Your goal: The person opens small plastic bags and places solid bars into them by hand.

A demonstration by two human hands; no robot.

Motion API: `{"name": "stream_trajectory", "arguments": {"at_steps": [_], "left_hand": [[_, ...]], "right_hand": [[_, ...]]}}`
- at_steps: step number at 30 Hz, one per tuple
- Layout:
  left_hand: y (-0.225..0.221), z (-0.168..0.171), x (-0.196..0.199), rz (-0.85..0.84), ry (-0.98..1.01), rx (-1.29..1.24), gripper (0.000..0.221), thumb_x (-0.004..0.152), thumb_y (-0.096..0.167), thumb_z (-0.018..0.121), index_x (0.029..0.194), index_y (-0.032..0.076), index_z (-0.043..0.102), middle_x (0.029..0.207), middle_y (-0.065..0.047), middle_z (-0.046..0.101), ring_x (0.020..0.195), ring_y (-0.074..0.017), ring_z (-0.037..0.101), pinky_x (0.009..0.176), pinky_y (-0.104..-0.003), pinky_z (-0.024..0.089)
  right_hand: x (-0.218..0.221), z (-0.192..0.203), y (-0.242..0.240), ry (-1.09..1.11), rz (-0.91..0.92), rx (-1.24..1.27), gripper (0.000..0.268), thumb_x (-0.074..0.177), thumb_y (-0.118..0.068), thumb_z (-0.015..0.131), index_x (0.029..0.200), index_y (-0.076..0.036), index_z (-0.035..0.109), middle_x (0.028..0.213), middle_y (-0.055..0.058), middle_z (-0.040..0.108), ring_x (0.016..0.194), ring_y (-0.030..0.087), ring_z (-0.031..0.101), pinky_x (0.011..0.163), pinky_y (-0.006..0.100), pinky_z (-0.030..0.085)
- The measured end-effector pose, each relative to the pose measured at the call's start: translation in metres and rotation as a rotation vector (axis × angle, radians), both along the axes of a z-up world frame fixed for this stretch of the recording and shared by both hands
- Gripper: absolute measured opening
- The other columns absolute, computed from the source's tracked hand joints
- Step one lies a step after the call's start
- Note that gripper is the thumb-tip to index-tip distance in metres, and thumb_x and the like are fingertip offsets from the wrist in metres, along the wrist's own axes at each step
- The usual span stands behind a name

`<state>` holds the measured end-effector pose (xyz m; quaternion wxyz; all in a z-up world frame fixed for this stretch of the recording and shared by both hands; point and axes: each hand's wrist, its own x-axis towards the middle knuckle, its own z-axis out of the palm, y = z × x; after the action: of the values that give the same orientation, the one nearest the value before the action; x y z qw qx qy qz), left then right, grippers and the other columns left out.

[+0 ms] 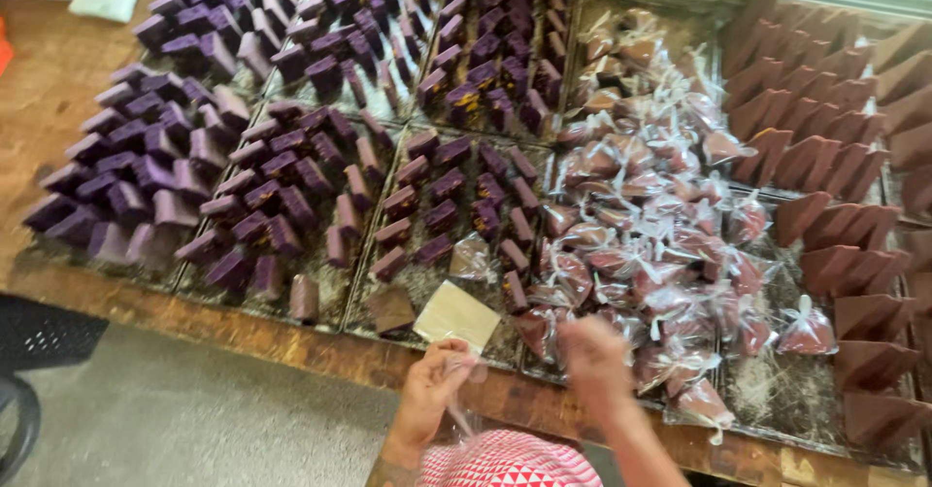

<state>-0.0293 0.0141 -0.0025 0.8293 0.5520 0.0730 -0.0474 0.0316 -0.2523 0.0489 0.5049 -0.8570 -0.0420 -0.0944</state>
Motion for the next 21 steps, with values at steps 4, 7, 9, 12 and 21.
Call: {"name": "stream_trajectory", "arguments": {"at_steps": [4, 7, 9, 12, 21], "left_hand": [[-0.003, 0.005, -0.002, -0.074, -0.085, 0.215, 0.018, 0.093, -0.001, 0.073, 0.110, -0.004, 0.079, 0.104, -0.013, 0.071, 0.093, -0.0137, 0.068, 0.081, -0.028, 0.056], [0.001, 0.020, -0.005, -0.135, 0.067, 0.207, 0.023, 0.087, 0.001, 0.065, 0.108, 0.003, 0.073, 0.100, -0.003, 0.077, 0.087, -0.0070, 0.069, 0.078, -0.024, 0.056], [0.006, 0.025, -0.007, -0.130, 0.084, 0.303, 0.014, 0.087, 0.002, 0.069, 0.102, 0.001, 0.072, 0.091, -0.003, 0.076, 0.081, -0.0072, 0.068, 0.073, -0.024, 0.055], [0.014, 0.024, -0.008, -0.126, 0.078, 0.362, 0.007, 0.088, 0.002, 0.074, 0.093, -0.002, 0.071, 0.083, -0.004, 0.073, 0.074, -0.0068, 0.064, 0.068, -0.023, 0.053], [-0.009, 0.092, 0.007, 0.046, -0.353, 0.949, 0.027, 0.077, 0.014, 0.080, 0.099, 0.004, 0.069, 0.087, -0.007, 0.069, 0.077, -0.0157, 0.061, 0.070, -0.033, 0.049]], "right_hand": [[-0.019, 0.055, 0.069, -0.161, 0.352, -0.075, 0.023, 0.072, -0.012, 0.080, 0.090, 0.000, 0.072, 0.081, 0.015, 0.067, 0.076, 0.030, 0.065, 0.069, 0.038, 0.051], [-0.023, 0.060, 0.084, 0.039, 0.465, 0.029, 0.030, 0.073, -0.013, 0.076, 0.099, 0.001, 0.069, 0.085, 0.013, 0.067, 0.077, 0.025, 0.068, 0.068, 0.036, 0.054], [-0.023, 0.047, 0.079, 0.486, 0.447, 0.141, 0.014, 0.084, -0.007, 0.069, 0.098, -0.005, 0.073, 0.077, 0.006, 0.068, 0.068, 0.014, 0.071, 0.061, 0.030, 0.057], [-0.028, 0.032, 0.068, 0.385, 0.305, -0.215, 0.016, 0.082, -0.012, 0.080, 0.083, 0.001, 0.070, 0.066, 0.011, 0.065, 0.058, 0.017, 0.060, 0.058, 0.032, 0.051], [-0.050, 0.029, 0.050, 0.503, 0.077, -0.052, 0.020, 0.085, -0.016, 0.084, 0.084, 0.001, 0.074, 0.062, 0.008, 0.060, 0.060, 0.009, 0.048, 0.055, 0.031, 0.046]]}}
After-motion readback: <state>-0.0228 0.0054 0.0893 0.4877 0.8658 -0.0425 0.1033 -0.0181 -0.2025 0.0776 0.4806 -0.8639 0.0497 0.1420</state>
